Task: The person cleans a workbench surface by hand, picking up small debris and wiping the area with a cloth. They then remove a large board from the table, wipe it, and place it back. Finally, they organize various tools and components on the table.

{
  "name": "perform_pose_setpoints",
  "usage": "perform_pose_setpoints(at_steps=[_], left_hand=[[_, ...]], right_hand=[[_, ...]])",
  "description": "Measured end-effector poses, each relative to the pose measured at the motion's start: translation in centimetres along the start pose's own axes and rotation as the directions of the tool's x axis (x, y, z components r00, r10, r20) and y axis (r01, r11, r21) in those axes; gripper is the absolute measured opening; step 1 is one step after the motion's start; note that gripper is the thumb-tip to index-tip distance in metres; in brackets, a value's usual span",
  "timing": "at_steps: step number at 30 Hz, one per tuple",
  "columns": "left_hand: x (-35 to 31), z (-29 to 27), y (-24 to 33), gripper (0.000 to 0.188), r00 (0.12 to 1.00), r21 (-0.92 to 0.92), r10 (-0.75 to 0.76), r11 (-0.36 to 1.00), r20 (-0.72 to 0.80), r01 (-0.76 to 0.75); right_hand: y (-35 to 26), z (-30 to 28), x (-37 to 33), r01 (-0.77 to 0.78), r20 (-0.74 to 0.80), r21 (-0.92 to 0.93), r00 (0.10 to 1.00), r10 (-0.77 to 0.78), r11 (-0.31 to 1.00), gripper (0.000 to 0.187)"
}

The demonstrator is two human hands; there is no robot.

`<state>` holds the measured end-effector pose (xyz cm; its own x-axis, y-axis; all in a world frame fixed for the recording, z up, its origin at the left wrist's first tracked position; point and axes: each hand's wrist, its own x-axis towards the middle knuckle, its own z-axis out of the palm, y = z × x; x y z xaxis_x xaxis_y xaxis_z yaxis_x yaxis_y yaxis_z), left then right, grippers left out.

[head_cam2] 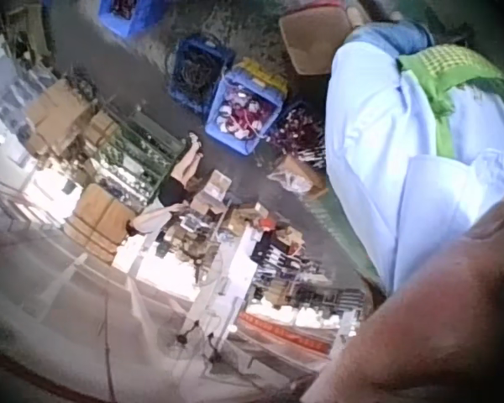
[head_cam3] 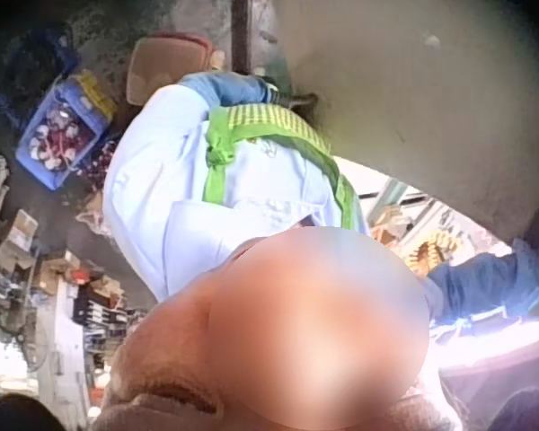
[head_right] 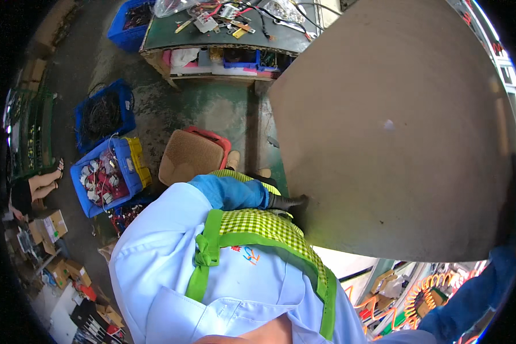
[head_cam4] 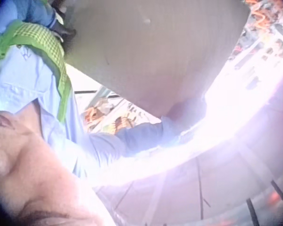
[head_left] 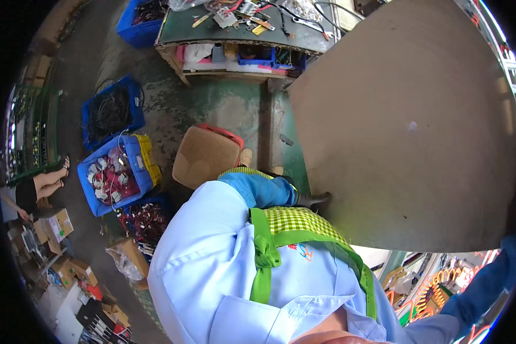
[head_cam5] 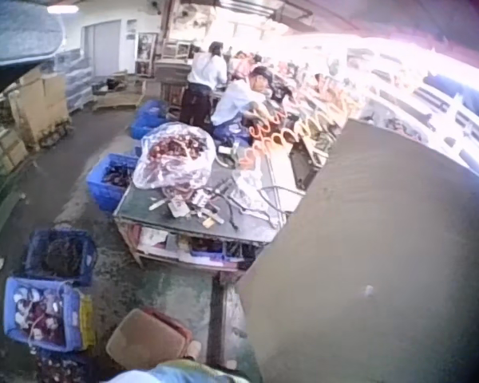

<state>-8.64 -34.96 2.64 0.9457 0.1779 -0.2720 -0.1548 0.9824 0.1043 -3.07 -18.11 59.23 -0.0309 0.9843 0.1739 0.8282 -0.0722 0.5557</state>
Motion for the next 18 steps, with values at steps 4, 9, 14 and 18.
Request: perform_pose_setpoints(at_steps=[4,9,14,18], left_hand=[[0.4,-1.1,1.8,0.080,0.988,0.016,0.111,0.994,-0.105,-0.109],[1.2,-1.2,5.5,0.076,0.853,0.146,0.371,0.929,-0.366,-0.341],[1.0,-7.2,13.3,0.069,0.724,0.261,0.427,0.904,-0.542,-0.338],[-1.2,-3.6,18.4,0.068,0.547,0.414,0.469,0.881,-0.694,-0.230]], right_hand=[[10.1,4.0,-1.9,0.245,0.302,-0.758,0.953,-0.008,0.605,0.032],[28.2,15.2,-7.6,-0.329,0.099,0.690,0.925,0.366,0.645,0.030],[35.1,29.1,-15.5,-0.185,0.172,0.166,0.973,0.157,0.969,0.036],[31.1,40.6,-23.1,-0.631,0.415,0.438,0.774,0.479,0.640,0.018]])
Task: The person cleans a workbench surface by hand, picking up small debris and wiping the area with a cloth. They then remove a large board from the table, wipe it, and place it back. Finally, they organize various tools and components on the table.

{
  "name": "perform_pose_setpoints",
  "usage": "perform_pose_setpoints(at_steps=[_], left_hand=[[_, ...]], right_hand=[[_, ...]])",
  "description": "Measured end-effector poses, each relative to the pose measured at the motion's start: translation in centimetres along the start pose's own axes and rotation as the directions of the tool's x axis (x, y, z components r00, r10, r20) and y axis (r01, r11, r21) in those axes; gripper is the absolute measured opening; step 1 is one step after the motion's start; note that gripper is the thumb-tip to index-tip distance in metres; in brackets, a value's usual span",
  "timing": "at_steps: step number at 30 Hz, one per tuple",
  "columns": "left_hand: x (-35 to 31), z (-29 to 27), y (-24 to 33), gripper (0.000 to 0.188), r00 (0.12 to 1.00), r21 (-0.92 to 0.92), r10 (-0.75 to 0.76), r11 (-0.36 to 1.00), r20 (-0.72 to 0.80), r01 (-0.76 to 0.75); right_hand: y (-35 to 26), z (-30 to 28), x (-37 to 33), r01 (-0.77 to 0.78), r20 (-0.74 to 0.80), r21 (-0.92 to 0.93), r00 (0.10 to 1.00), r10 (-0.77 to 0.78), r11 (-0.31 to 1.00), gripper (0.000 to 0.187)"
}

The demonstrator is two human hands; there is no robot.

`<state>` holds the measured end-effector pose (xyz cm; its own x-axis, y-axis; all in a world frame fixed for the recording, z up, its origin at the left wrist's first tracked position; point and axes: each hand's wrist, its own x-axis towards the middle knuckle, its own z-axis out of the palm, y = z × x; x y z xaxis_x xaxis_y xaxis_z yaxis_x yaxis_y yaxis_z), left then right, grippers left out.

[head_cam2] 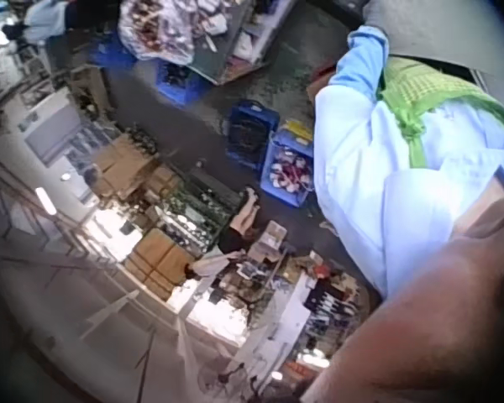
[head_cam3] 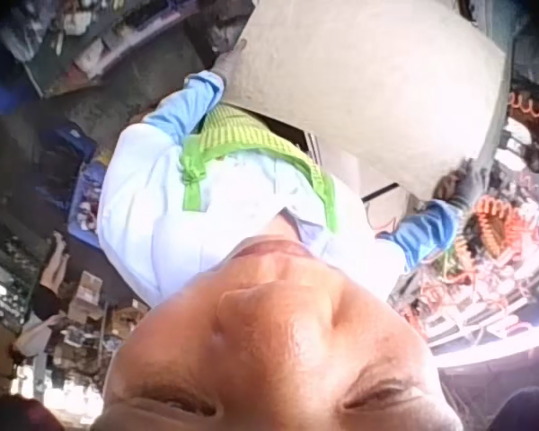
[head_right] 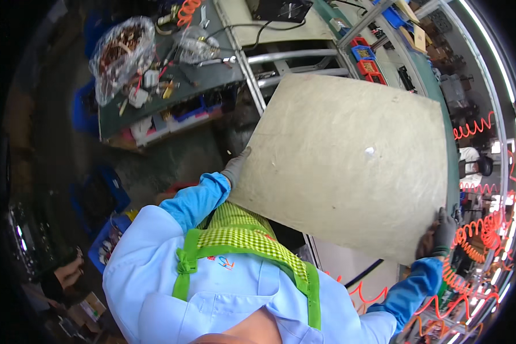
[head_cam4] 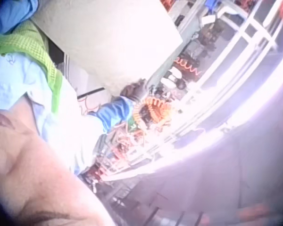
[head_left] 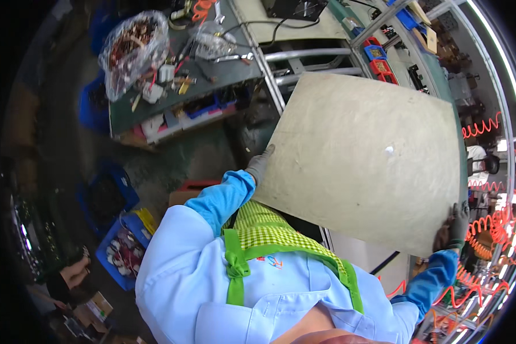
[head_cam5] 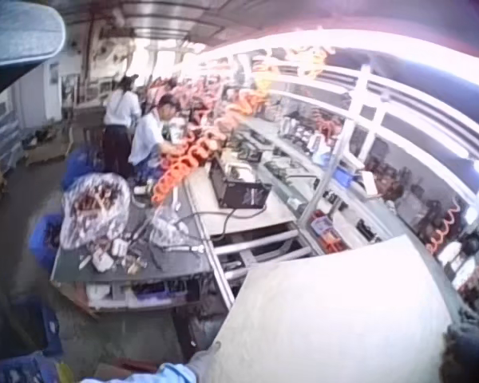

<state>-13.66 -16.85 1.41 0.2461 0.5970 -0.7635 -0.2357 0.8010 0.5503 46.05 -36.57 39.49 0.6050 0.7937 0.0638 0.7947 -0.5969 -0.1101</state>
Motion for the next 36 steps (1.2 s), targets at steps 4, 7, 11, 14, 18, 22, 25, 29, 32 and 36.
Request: perform_pose_setpoints(at_steps=[4,7,11,14,18,22,25,29,32,36], left_hand=[[1.6,0.9,8.9,0.083,0.938,0.523,0.216,0.851,-0.273,-0.044],[4.8,0.4,15.0,0.093,0.962,0.576,0.226,0.812,-0.153,-0.099],[8.0,2.5,22.7,0.097,0.924,0.777,0.364,0.613,-0.116,-0.144],[9.2,7.2,27.9,0.099,0.908,0.929,0.413,0.357,-0.067,-0.094],[11.6,9.5,33.8,0.099,0.875,0.921,0.483,0.342,-0.003,-0.186],[16.4,12.4,39.6,0.094,0.889,0.982,0.457,0.170,-0.003,-0.084],[24.2,11.2,42.9,0.091,0.916,0.938,0.400,0.319,-0.002,-0.137],[28.3,12.2,43.8,0.085,0.913,0.968,0.342,-0.188,0.221,-0.163],[31.4,12.7,44.9,0.083,0.960,0.996,0.270,0.032,0.074,-0.085],[33.5,14.6,45.4,0.086,0.945,0.994,0.311,-0.068,0.105,-0.088]], right_hand=[[-2.8,8.1,-3.2,-0.350,0.059,0.496,0.927,0.371,0.795,0.044],[-0.7,15.2,-4.7,-0.203,-0.020,0.412,0.973,0.232,0.888,0.047],[-0.6,23.1,-5.6,-0.491,0.259,0.679,0.856,0.447,0.546,0.054],[-0.6,26.8,-6.3,-0.543,0.296,0.728,0.800,0.522,0.419,0.055],[-5.9,29.0,-5.2,-0.576,0.364,0.761,0.761,0.537,0.300,0.055],[-9.8,34.2,-4.4,-0.607,0.397,0.758,0.721,0.568,0.240,0.055],[-16.0,35.0,-3.1,-0.687,0.423,0.676,0.657,0.624,0.267,0.053],[-20.8,35.0,-3.3,-0.783,0.482,0.599,0.522,0.704,0.170,0.049],[-24.9,35.5,-3.0,-0.780,0.415,0.567,0.548,0.726,0.264,0.049],[-24.5,43.0,-6.0,-0.875,0.411,0.419,0.419,0.810,0.241,0.046]])
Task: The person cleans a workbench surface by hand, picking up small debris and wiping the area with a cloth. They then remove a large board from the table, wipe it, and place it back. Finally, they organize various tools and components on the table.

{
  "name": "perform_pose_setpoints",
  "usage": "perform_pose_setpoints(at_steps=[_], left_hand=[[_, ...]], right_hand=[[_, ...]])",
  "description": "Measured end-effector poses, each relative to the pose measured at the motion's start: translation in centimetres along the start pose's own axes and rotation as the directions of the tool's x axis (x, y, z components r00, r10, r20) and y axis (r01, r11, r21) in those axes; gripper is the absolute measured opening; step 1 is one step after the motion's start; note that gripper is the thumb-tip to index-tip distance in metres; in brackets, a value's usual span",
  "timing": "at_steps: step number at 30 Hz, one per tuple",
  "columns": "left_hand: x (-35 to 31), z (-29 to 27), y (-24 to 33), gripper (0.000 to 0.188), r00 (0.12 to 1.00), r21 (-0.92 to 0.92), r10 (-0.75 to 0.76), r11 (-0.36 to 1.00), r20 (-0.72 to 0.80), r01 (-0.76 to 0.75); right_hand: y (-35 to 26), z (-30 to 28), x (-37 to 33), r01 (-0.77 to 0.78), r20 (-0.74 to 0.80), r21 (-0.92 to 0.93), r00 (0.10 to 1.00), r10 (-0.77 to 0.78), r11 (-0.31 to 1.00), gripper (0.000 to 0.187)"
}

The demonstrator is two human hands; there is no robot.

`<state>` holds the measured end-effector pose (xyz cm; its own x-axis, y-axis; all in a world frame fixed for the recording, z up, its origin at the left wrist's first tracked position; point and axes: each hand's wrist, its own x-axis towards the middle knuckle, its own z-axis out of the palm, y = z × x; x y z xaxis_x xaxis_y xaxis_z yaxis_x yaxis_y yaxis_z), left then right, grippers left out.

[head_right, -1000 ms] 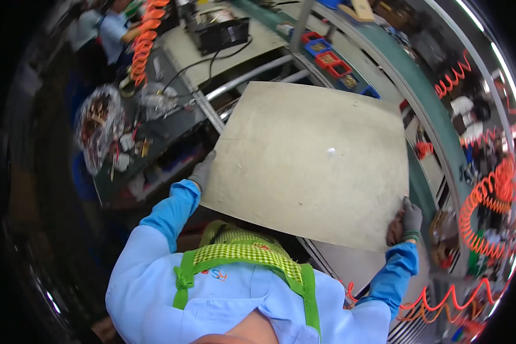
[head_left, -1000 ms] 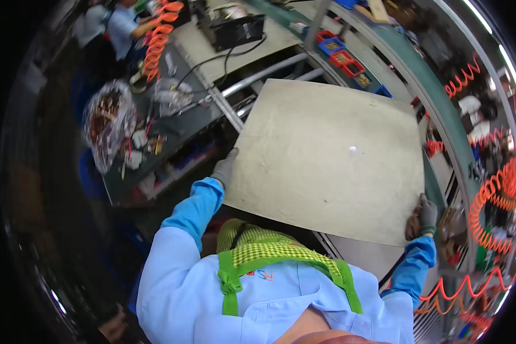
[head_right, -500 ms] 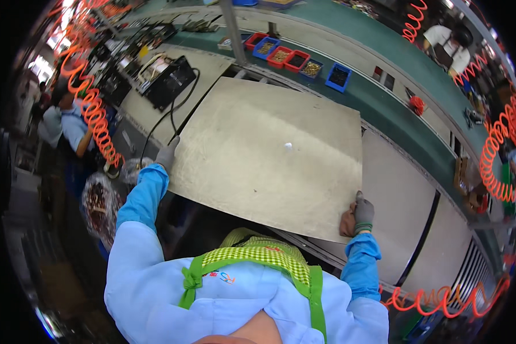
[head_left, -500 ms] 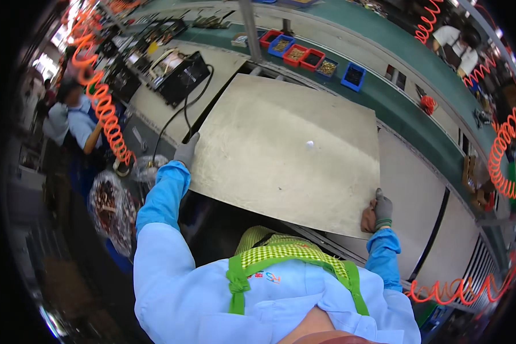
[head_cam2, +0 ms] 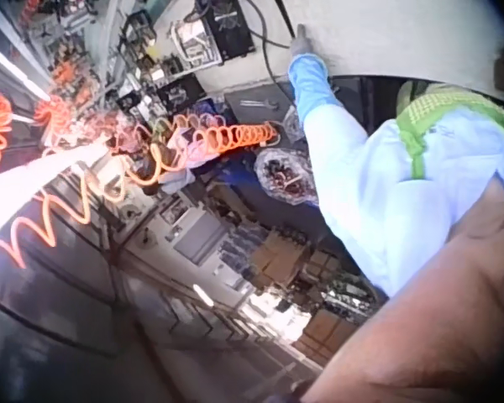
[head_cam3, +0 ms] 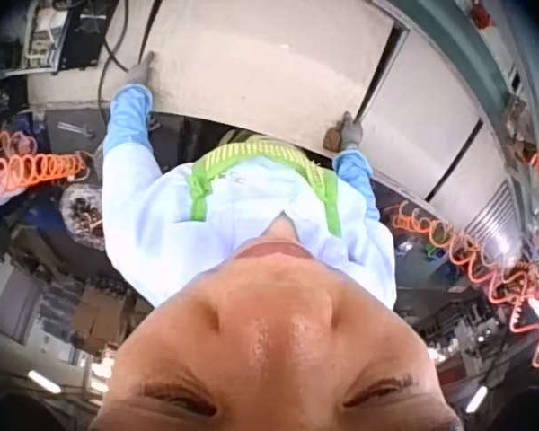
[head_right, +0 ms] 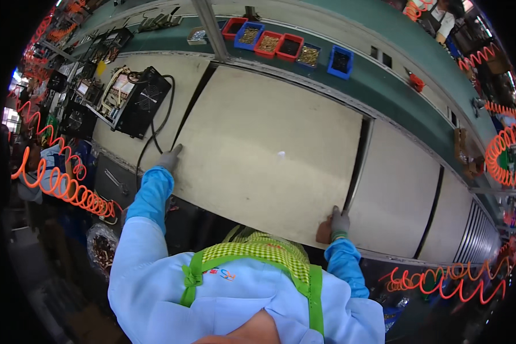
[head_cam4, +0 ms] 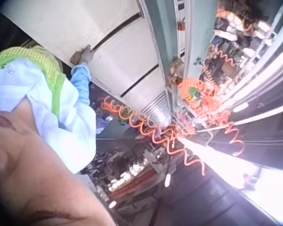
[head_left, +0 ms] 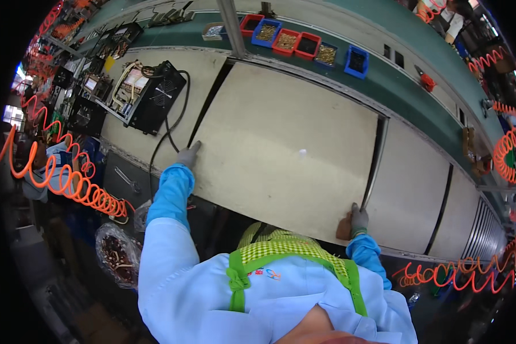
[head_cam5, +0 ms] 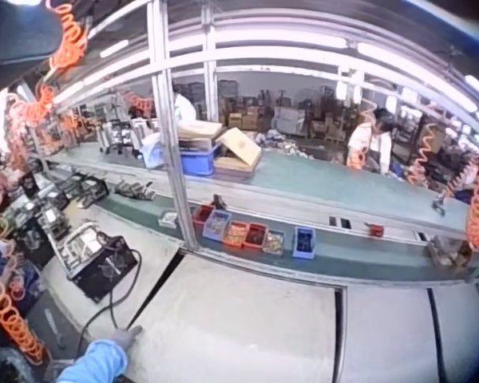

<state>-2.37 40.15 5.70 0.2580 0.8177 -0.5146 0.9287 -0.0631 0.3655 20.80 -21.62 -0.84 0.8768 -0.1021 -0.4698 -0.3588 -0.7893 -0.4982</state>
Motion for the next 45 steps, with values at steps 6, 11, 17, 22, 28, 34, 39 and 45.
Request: perform_pose_setpoints(at_steps=[6,11,17,22,28,34,39,45], left_hand=[[2.0,-1.3,3.4,0.081,0.984,0.164,0.151,0.977,-0.093,-0.134],[0.0,3.4,6.8,0.077,0.778,0.349,0.626,0.741,-0.051,-0.574],[-16.0,17.8,8.6,0.078,0.495,0.328,0.687,0.371,0.532,-0.868],[-17.6,22.1,4.8,0.086,0.343,0.303,0.664,0.180,0.665,-0.936],[-15.6,21.4,7.8,0.082,0.268,0.285,0.645,0.081,0.715,-0.955],[-14.4,20.2,9.3,0.077,0.271,0.216,0.707,0.169,0.653,-0.962],[-7.2,14.3,-1.5,0.071,0.738,0.417,0.670,0.694,-0.077,-0.587],[-2.4,3.3,-4.7,0.080,0.981,0.250,0.184,0.954,-0.052,-0.166]], right_hand=[[-6.4,-3.2,-0.9,0.221,-0.038,-0.435,0.964,-0.264,0.873,0.035],[-7.2,-6.0,-1.1,0.132,-0.049,-0.366,0.986,-0.161,0.921,0.033],[-1.2,-4.0,-6.5,0.140,0.252,-0.344,0.966,-0.052,0.928,0.039],[0.2,-0.8,-14.9,0.198,0.514,-0.323,0.858,-0.004,0.926,0.039],[1.3,-0.3,-12.5,0.378,0.540,-0.350,0.829,-0.145,0.857,0.032],[-3.5,-3.9,-9.8,0.157,0.349,0.098,0.919,-0.182,0.983,0.035],[-3.6,-2.4,-11.5,-0.111,0.308,0.099,0.949,0.075,0.989,0.043],[-3.3,1.0,-5.7,0.069,0.071,-0.246,0.996,-0.053,0.967,0.090]])
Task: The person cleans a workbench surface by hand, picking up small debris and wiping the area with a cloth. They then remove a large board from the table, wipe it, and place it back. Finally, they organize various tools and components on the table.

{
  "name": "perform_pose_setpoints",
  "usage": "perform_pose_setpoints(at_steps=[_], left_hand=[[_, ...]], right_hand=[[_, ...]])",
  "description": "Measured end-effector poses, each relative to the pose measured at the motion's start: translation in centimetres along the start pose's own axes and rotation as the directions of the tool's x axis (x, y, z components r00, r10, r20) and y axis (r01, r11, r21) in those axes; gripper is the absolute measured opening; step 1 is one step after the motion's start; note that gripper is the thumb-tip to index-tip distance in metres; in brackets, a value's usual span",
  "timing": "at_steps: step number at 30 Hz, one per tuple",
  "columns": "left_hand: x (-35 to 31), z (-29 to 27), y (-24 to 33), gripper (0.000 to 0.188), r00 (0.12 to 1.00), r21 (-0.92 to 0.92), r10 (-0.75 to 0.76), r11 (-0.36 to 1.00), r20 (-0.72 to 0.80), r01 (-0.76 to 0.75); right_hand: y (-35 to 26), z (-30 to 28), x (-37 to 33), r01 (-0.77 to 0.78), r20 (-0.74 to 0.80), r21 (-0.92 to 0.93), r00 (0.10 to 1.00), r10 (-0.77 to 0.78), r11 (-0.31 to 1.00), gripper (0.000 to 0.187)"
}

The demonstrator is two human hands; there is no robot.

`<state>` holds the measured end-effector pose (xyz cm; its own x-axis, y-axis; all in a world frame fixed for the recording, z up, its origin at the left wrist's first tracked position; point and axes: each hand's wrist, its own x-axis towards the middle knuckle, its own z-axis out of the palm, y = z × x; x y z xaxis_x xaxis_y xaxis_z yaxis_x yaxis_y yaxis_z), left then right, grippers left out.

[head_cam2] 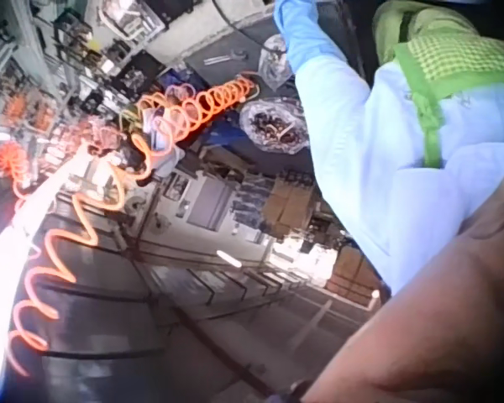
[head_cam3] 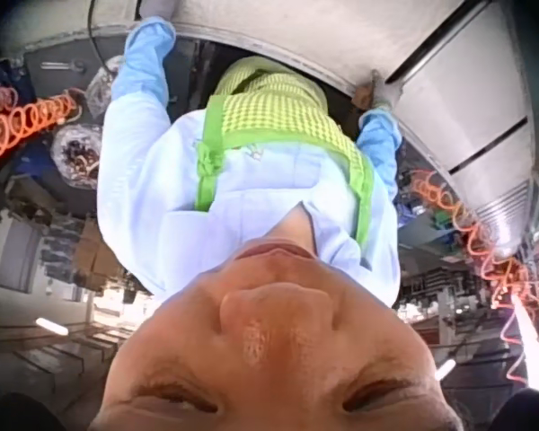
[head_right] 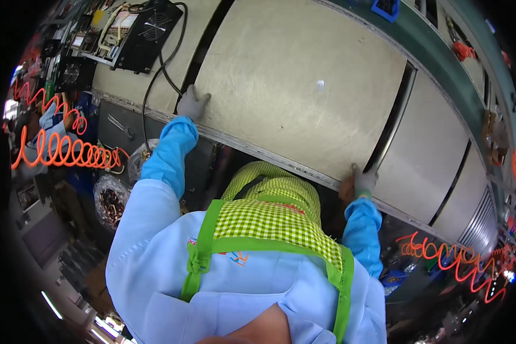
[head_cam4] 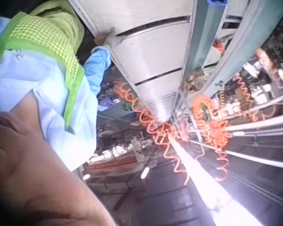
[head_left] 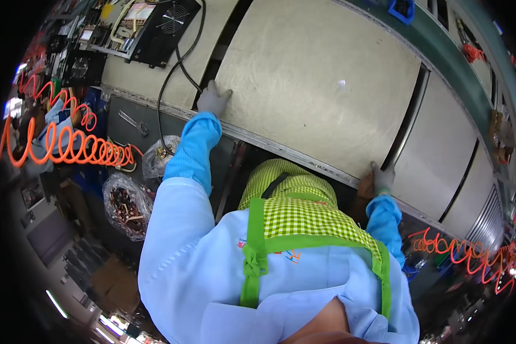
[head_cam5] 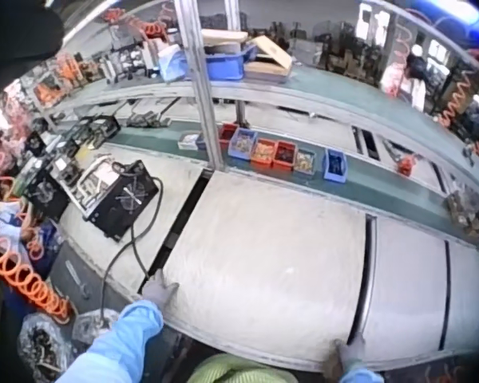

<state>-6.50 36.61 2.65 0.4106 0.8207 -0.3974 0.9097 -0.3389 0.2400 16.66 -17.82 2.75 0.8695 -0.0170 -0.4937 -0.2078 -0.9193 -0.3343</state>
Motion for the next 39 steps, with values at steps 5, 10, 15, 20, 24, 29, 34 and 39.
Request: perform_pose_setpoints(at_steps=[5,10,15,20,24,29,34,39], left_hand=[[6.2,1.1,1.4,0.082,0.942,0.046,-0.159,0.987,0.294,0.152],[3.3,0.4,4.6,0.075,0.956,0.023,0.035,0.999,0.291,-0.044],[10.1,-0.5,3.6,0.059,0.984,0.221,0.169,0.959,0.062,-0.179],[5.9,-2.2,6.7,0.081,0.803,0.385,0.595,0.745,-0.015,-0.545],[-2.6,4.5,8.8,0.099,0.740,0.442,0.533,0.594,0.410,-0.673],[-3.5,6.5,9.0,0.102,0.740,0.445,0.456,0.599,0.494,-0.666],[-6.6,8.0,10.8,0.088,0.675,0.462,0.604,0.496,0.424,-0.735],[-15.8,13.1,16.4,0.041,-0.053,-0.212,0.913,0.037,0.404,-0.977]], right_hand=[[-8.5,0.4,-1.0,-0.002,0.179,-0.378,0.981,0.075,0.926,0.101],[-1.2,0.4,1.8,-0.005,0.134,-0.471,0.988,0.077,0.882,0.106],[-2.9,0.3,2.1,-0.011,0.084,-0.394,0.995,0.048,0.919,0.099],[-2.5,2.2,1.5,0.074,0.098,-0.352,0.994,-0.042,0.933,0.093],[-4.8,2.9,0.6,0.078,0.146,-0.397,0.989,-0.022,0.914,0.092],[-5.9,2.6,0.9,0.052,0.164,-0.411,0.986,0.018,0.910,0.087],[-6.6,-1.0,-1.2,0.065,0.173,0.037,0.982,-0.070,0.997,0.063],[2.2,1.6,-5.1,0.210,0.161,-0.192,0.970,-0.180,0.959,0.031]])
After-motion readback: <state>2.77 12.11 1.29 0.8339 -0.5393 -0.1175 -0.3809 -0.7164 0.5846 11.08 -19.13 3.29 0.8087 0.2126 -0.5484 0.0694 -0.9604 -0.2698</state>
